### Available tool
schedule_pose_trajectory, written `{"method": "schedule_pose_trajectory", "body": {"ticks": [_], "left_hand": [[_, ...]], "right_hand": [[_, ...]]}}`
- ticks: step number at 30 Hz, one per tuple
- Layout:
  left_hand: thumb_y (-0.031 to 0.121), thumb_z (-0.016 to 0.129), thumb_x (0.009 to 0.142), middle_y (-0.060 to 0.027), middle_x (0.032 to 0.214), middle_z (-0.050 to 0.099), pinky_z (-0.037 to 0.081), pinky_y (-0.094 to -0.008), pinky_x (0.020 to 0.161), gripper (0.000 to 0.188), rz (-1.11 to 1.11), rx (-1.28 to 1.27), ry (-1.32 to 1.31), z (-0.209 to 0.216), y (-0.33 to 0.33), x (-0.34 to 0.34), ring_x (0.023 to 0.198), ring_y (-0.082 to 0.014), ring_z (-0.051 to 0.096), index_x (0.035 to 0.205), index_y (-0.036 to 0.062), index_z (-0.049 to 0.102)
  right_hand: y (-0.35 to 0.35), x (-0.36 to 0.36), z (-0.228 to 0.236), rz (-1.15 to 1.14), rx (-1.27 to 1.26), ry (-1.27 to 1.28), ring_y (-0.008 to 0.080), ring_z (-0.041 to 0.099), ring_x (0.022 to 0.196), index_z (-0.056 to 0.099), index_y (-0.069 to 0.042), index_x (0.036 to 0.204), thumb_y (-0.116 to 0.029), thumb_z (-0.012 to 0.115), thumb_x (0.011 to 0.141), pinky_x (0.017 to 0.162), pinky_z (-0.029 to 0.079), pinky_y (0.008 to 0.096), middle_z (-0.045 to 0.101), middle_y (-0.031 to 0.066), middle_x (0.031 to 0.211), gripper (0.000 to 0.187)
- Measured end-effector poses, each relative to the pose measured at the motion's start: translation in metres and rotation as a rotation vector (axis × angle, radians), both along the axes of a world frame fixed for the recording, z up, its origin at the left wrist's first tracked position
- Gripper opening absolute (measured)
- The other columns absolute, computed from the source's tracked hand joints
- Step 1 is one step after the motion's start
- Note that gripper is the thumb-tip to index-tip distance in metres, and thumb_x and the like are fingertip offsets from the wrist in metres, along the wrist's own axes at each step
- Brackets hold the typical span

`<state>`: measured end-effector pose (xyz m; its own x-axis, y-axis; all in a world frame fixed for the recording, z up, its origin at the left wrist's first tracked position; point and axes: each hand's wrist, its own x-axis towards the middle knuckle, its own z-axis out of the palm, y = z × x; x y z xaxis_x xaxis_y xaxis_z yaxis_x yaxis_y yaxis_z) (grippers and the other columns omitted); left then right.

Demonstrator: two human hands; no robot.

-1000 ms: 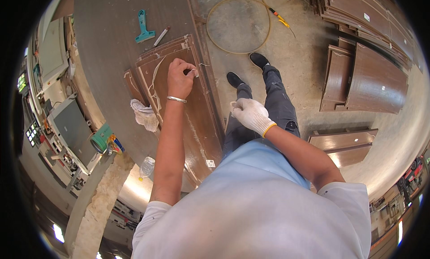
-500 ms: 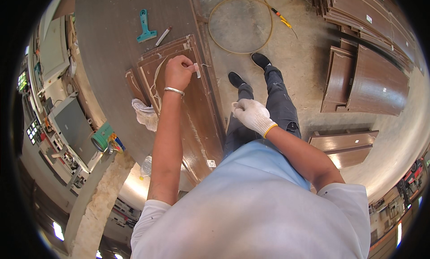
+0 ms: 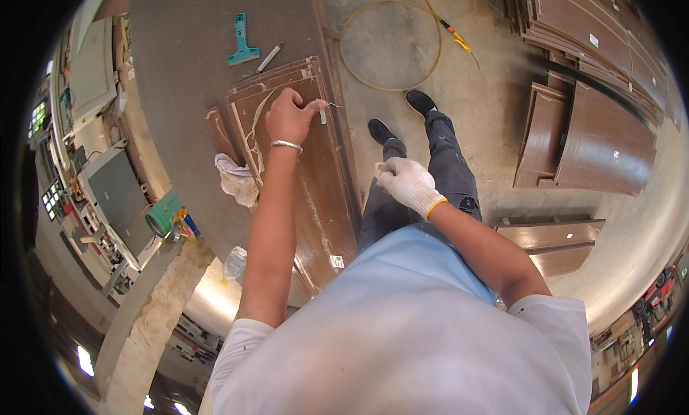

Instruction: The person wipes a curved wooden panel with a cloth, then applies small pieces of masking tape along its edges. They repeat this process on multiple panels, wiping and taping each one before moving to the next.

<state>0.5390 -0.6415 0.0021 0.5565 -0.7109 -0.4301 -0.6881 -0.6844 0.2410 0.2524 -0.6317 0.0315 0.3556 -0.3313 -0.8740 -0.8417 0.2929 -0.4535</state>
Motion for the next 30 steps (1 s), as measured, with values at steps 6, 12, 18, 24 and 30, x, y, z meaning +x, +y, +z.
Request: {"method": "schedule_pose_trajectory", "body": {"ticks": [6, 12, 18, 24, 30], "left_hand": [[0.058, 0.092, 0.071, -0.0141, 0.114, 0.07, 0.05, -0.0506, 0.093, 0.071, 0.004, 0.073, -0.08, 0.011, 0.036, -0.026, 0.112, -0.037, 0.066, 0.11, 0.0057, 0.063], [0.063, 0.09, 0.076, -0.0197, 0.133, 0.069, 0.05, -0.0509, 0.103, 0.084, -0.003, 0.311, -0.08, 0.029, 0.039, -0.034, 0.127, -0.038, 0.066, 0.128, 0.0023, 0.063], [0.074, 0.081, 0.081, -0.0187, 0.138, 0.073, 0.047, -0.0502, 0.108, 0.081, 0.126, 0.504, 0.126, 0.035, -0.003, -0.009, 0.129, -0.033, 0.068, 0.127, 0.0078, 0.076], [0.071, 0.083, 0.08, -0.0122, 0.14, 0.074, 0.048, -0.0472, 0.109, 0.077, -0.02, 0.611, 0.107, 0.044, -0.015, -0.007, 0.131, -0.0287, 0.069, 0.13, 0.0134, 0.078], [0.075, 0.08, 0.08, -0.012, 0.138, 0.074, 0.05, -0.0461, 0.106, 0.078, 0.365, 0.386, 0.138, 0.043, -0.01, -0.007, 0.129, -0.0277, 0.07, 0.128, 0.0137, 0.079]], "right_hand": [[-0.002, -0.004, 0.001, -0.002, -0.001, -0.012, 0.0304, 0.078, 0.093, 0.081, -0.008, 0.099, -0.037, 0.064, 0.095, 0.086, 0.058, 0.0426, 0.08, 0.0124, 0.092, 0.033], [-0.01, -0.002, 0.003, 0.064, -0.075, -0.035, 0.0307, 0.077, 0.089, 0.08, -0.009, 0.096, -0.043, 0.063, 0.098, 0.083, 0.058, 0.0432, 0.079, 0.0122, 0.086, 0.039], [-0.026, -0.018, 0.01, 0.037, -0.068, -0.057, 0.0251, 0.076, 0.08, 0.08, -0.006, 0.093, -0.05, 0.062, 0.101, 0.077, 0.057, 0.0408, 0.077, 0.0094, 0.08, 0.047], [-0.043, -0.036, 0.005, 0.11, -0.089, -0.081, 0.0212, 0.076, 0.077, 0.078, -0.006, 0.09, -0.049, 0.066, 0.1, 0.076, 0.056, 0.0369, 0.078, 0.0088, 0.079, 0.046], [-0.076, -0.034, 0.007, 0.131, -0.022, -0.099, 0.0187, 0.075, 0.075, 0.077, -0.005, 0.1, -0.033, 0.066, 0.097, 0.075, 0.058, 0.0353, 0.079, 0.0083, 0.081, 0.031]]}}
